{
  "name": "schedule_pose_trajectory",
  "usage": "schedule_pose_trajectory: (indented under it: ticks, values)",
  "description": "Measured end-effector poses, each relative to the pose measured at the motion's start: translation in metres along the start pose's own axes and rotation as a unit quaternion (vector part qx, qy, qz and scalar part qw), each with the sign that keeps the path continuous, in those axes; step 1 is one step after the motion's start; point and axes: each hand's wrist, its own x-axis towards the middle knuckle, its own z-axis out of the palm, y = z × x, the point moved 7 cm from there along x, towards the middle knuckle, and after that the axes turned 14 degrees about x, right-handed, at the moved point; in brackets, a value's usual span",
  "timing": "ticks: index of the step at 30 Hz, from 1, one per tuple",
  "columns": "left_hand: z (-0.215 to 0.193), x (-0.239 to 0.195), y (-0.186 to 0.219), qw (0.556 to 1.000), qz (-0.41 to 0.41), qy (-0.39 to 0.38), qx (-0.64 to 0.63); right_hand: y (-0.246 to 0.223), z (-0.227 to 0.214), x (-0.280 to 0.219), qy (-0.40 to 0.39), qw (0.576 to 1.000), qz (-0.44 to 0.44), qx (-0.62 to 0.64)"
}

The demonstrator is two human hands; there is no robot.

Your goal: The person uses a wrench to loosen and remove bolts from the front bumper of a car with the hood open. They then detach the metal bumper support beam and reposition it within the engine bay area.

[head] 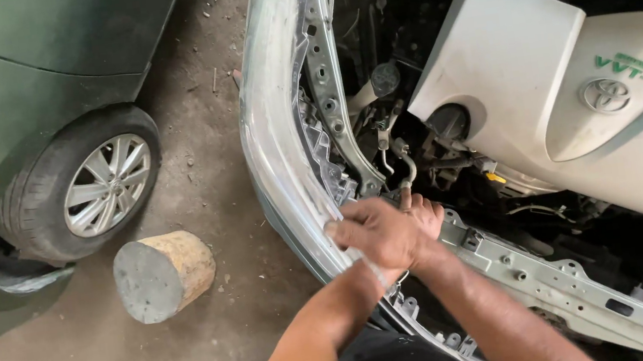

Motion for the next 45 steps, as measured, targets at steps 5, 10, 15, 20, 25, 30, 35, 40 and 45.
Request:
schedule_pose_trajectory:
  ticks: [5,10,15,20,25,30,35,40,45]
  values:
    - [-0.013,-0.001,-0.005,0.999,0.030,-0.023,0.035,-0.035,0.032,-0.022,-0.086,0.976,-0.193,0.060]
    - [-0.002,0.004,-0.001,0.999,0.009,-0.011,0.039,-0.039,0.031,-0.030,-0.126,0.962,-0.236,0.047]
    - [0.029,0.014,0.009,0.999,-0.018,-0.041,-0.025,-0.044,0.016,-0.039,-0.136,0.948,-0.288,-0.004]
    - [0.024,0.015,0.010,0.999,0.005,-0.034,-0.011,-0.041,0.010,-0.040,-0.096,0.934,-0.338,-0.068]
    - [0.019,0.012,0.007,0.999,-0.040,-0.033,-0.011,-0.049,0.018,-0.041,-0.029,0.914,-0.383,-0.132]
    - [0.005,0.011,0.001,0.999,-0.041,-0.013,-0.013,-0.047,0.011,-0.039,0.036,0.919,-0.367,-0.139]
    - [0.008,0.012,0.003,0.972,-0.076,0.007,-0.220,-0.045,-0.012,-0.031,0.064,0.922,-0.354,-0.142]
    - [0.018,0.012,0.020,0.861,-0.146,0.052,-0.485,-0.044,-0.016,-0.028,0.009,0.957,-0.245,-0.154]
    - [0.036,0.012,0.034,0.690,-0.171,0.113,-0.694,-0.055,-0.026,-0.028,-0.077,0.963,-0.232,-0.115]
